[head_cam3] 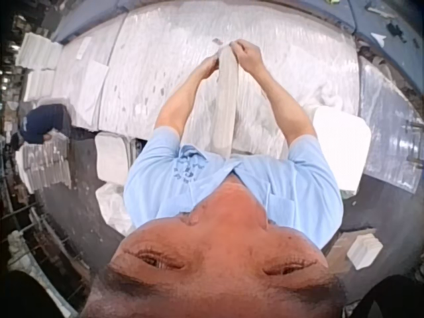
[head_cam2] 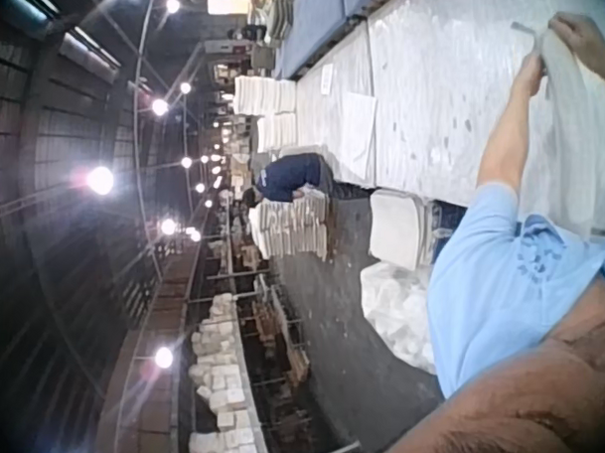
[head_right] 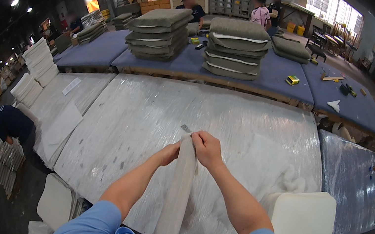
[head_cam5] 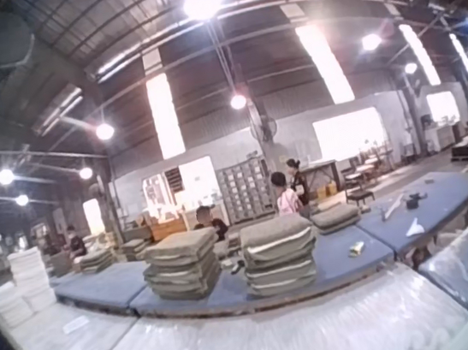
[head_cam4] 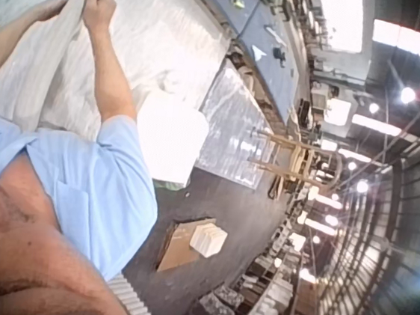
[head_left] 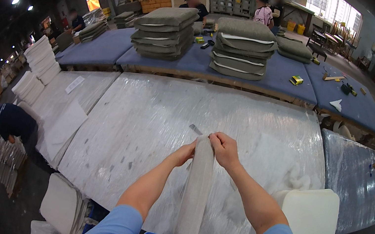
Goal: The person inserts a white foam insert into a fabric pillow cover, adjusts the edges, and smooths the surface. The person repeats this process with multiple pillow covers and foam inserts on a large work table.
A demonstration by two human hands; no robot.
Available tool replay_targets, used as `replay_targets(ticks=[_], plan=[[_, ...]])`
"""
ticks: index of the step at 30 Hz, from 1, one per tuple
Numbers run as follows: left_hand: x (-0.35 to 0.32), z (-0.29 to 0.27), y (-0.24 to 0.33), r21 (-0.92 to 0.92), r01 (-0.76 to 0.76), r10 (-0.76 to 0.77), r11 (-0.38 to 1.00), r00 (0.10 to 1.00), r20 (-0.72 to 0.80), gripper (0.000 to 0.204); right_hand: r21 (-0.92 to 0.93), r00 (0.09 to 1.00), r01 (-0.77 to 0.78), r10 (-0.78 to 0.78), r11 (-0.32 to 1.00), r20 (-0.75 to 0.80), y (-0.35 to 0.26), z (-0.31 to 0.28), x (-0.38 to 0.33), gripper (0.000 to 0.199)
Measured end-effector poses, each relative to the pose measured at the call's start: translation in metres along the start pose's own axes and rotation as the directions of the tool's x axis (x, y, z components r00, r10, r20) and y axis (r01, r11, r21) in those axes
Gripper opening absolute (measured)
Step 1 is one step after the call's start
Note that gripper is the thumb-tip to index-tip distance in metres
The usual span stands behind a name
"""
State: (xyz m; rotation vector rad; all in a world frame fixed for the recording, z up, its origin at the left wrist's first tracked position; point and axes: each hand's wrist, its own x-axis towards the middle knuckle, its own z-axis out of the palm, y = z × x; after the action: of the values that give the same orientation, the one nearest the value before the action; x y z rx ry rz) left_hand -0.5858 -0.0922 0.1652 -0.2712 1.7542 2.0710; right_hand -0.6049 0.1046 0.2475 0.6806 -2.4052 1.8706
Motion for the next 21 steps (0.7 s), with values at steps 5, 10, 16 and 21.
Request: replay_targets(ticks=[5, 10, 16, 21], plan=[[-0.009, 0.007, -0.016, -0.001, -0.040, 0.040, 0.999, 0.998, -0.052, 0.078, 0.113, 1.000, -0.012, 0.012, 0.994, -0.002, 0.012, 0.002, -0.011, 0.032], [-0.009, 0.000, 0.001, -0.186, -0.106, 0.134, 0.977, 0.981, 0.143, 0.076, 0.384, 0.981, -0.092, 0.016, 0.919, 0.196, 0.016, -0.016, 0.004, 0.036], [-0.001, 0.008, 0.022, -0.171, -0.081, 0.098, 0.982, 0.991, 0.089, 0.075, 0.363, 0.967, -0.127, 0.033, 0.923, 0.253, 0.009, -0.021, 0.000, 0.031], [-0.003, -0.003, 0.038, -0.169, -0.156, 0.189, 0.973, 0.962, 0.198, 0.065, 0.266, 0.945, -0.059, -0.032, 0.962, 0.325, 0.004, -0.026, 0.000, 0.030]])
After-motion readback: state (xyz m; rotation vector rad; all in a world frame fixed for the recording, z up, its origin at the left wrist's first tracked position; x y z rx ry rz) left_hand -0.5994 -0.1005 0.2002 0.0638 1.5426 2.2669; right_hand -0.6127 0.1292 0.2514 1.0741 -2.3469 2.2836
